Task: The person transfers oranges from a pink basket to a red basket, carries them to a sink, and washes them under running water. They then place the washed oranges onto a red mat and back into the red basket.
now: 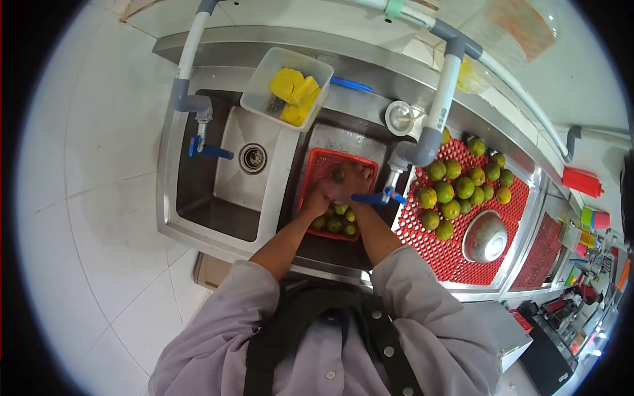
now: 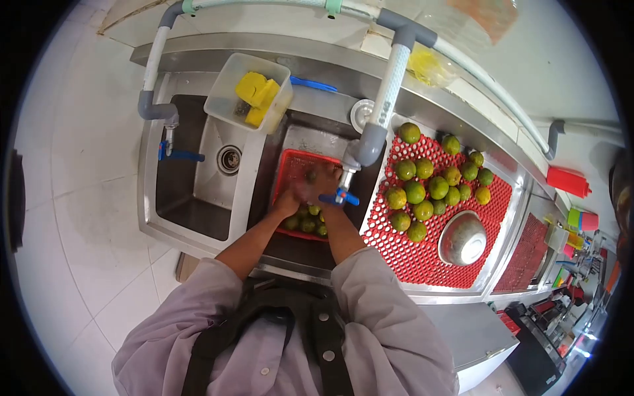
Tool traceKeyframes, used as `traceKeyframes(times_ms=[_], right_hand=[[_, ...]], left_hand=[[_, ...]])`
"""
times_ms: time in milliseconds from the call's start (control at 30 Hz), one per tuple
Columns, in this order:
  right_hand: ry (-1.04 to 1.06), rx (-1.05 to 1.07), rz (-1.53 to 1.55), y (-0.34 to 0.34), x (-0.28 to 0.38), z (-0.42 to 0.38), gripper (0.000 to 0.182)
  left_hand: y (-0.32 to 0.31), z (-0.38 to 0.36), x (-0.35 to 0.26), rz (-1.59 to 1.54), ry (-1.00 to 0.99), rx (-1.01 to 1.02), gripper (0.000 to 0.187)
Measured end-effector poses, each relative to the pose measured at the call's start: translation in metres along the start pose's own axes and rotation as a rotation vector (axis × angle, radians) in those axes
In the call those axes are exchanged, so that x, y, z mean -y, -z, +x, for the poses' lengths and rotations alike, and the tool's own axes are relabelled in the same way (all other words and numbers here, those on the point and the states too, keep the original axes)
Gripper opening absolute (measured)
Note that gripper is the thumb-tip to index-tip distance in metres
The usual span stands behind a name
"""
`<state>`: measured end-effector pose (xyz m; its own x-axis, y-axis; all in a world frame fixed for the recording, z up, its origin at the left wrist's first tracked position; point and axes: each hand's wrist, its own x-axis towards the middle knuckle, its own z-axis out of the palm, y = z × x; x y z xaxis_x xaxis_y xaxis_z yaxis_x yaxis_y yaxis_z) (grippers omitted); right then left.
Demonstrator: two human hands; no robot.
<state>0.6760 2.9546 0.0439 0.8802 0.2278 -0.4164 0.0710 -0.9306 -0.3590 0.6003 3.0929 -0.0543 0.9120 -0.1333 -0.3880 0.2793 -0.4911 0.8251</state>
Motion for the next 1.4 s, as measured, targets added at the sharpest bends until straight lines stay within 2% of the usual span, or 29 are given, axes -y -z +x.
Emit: traceKeyframes(times_ms=[33, 100, 167, 233, 300, 333, 433, 533, 567, 600, 633, 667, 700, 733, 767, 833, 867, 900, 967, 1000, 1067, 1100, 1133, 1167, 1200, 1233, 1300, 1333, 1400], right_hand=[[-0.048, -0.076, -0.032, -0.014, -0.004, 0.002, 0.047], [-0.07, -0.061, 0.001, -0.077, -0.04, 0.014, 0.046], [-0.1, -0.037, 0.196, -0.083, -0.058, 0.012, 0.044], [-0.145, -0.002, 0.397, -0.08, -0.076, 0.01, 0.043], [-0.187, 0.02, 0.554, -0.082, -0.088, 0.007, 0.041], [-0.204, 0.029, 0.628, -0.082, -0.09, 0.006, 0.041], [-0.246, 0.041, 0.854, -0.094, -0.089, 0.009, 0.039], [-0.312, 0.06, 1.216, -0.102, -0.089, 0.005, 0.037], [-0.465, 0.131, 1.405, -0.068, -0.07, -0.014, 0.038], [-0.462, 0.161, 1.408, -0.054, -0.063, -0.04, 0.039], [-0.457, 0.192, 1.411, -0.041, -0.056, -0.065, 0.04], [-0.38, 0.219, 1.114, -0.017, -0.052, -0.088, 0.04], [-0.304, 0.241, 0.816, 0.011, -0.047, -0.109, 0.039], [-0.202, 0.14, 0.886, 0.029, -0.052, -0.137, 0.039], [-0.095, 0.037, 0.952, 0.044, -0.06, -0.164, 0.04], [0.088, 0.043, 0.972, 0.072, -0.08, -0.207, 0.041], [0.096, 0.019, 0.973, 0.083, -0.089, -0.222, 0.041], [0.063, -0.076, 0.966, 0.091, -0.096, -0.236, 0.039], [-0.043, -0.318, 0.838, 0.1, -0.108, -0.262, 0.035], [-0.115, -0.471, 0.709, 0.105, -0.117, -0.267, 0.033], [-0.262, -0.68, 0.558, 0.11, -0.138, -0.27, 0.033], [-0.244, -0.753, 0.448, 0.106, -0.156, -0.267, 0.035], [-0.222, -0.817, 0.336, 0.102, -0.172, -0.264, 0.038], [-0.228, -0.782, 0.343, 0.106, -0.182, -0.263, 0.041], [-0.228, -0.74, 0.352, 0.11, -0.187, -0.261, 0.043], [-0.235, -0.678, 0.336, 0.114, -0.189, -0.261, 0.044], [-0.256, -0.82, 0.313, 0.117, -0.179, -0.26, 0.042], [-0.284, -0.931, 0.291, 0.122, -0.162, -0.262, 0.039], [-0.176, -1.041, 0.082, 0.105, -0.138, -0.262, 0.03]], left_hand=[[0.005, 0.01, -0.009, -0.071, -0.114, 0.004, 0.055], [-0.009, 0.033, -0.002, 0.016, -0.116, 0.018, 0.058], [-0.018, 0.05, -0.008, 0.105, -0.13, 0.04, 0.061], [-0.019, 0.056, -0.028, 0.388, -0.153, 0.238, 0.065], [-0.028, 0.06, -0.025, 0.369, -0.135, 0.285, 0.061], [-0.043, 0.062, 0.006, 0.256, -0.066, 0.31, 0.058], [-0.112, 0.081, 0.146, -0.64, 0.456, 0.331, 0.047], [-0.077, 0.062, 0.121, -0.464, 0.208, 0.269, 0.055], [-0.065, 0.057, 0.106, -0.407, 0.121, 0.25, 0.058], [-0.053, 0.052, 0.088, 0.254, -0.076, 0.231, 0.057], [-0.043, 0.044, 0.067, 0.582, -0.19, 0.224, 0.057], [-0.034, 0.036, 0.045, 0.91, -0.306, 0.186, 0.057], [-0.023, 0.028, 0.019, 0.113, 0.062, 0.162, 0.058], [-0.01, 0.019, -0.012, -0.682, 0.422, 0.134, 0.059], [0.005, 0.005, -0.045, -0.605, 0.496, 0.211, 0.059], [0.02, -0.02, -0.086, -0.567, 0.499, 0.33, 0.058], [0.023, -0.029, -0.101, -0.538, 0.52, 0.434, 0.058], [0.022, -0.043, -0.112, -0.525, 0.507, 0.435, 0.058], [0.013, -0.072, -0.128, -0.389, 0.161, 0.294, 0.056], [0.006, -0.078, -0.133, -0.375, 0.147, 0.297, 0.056], [-0.013, -0.095, -0.139, -0.218, -0.127, 0.256, 0.054], [-0.011, -0.106, -0.187, -0.184, -0.154, 0.255, 0.053], [-0.024, -0.107, -0.202, -0.173, -0.205, 0.286, 0.055], [-0.036, -0.106, -0.213, -0.161, -0.252, 0.312, 0.057], [-0.055, -0.101, -0.217, -0.01, -0.408, 0.249, 0.061], [-0.053, -0.103, -0.246, 0.058, -0.333, 0.347, 0.068], [-0.066, -0.101, -0.264, 0.118, -0.37, 0.299, 0.077], [-0.07, -0.1, -0.263, 0.03, -0.292, 0.297, 0.07], [-0.067, -0.098, -0.252, -0.041, -0.172, 0.153, 0.066]])
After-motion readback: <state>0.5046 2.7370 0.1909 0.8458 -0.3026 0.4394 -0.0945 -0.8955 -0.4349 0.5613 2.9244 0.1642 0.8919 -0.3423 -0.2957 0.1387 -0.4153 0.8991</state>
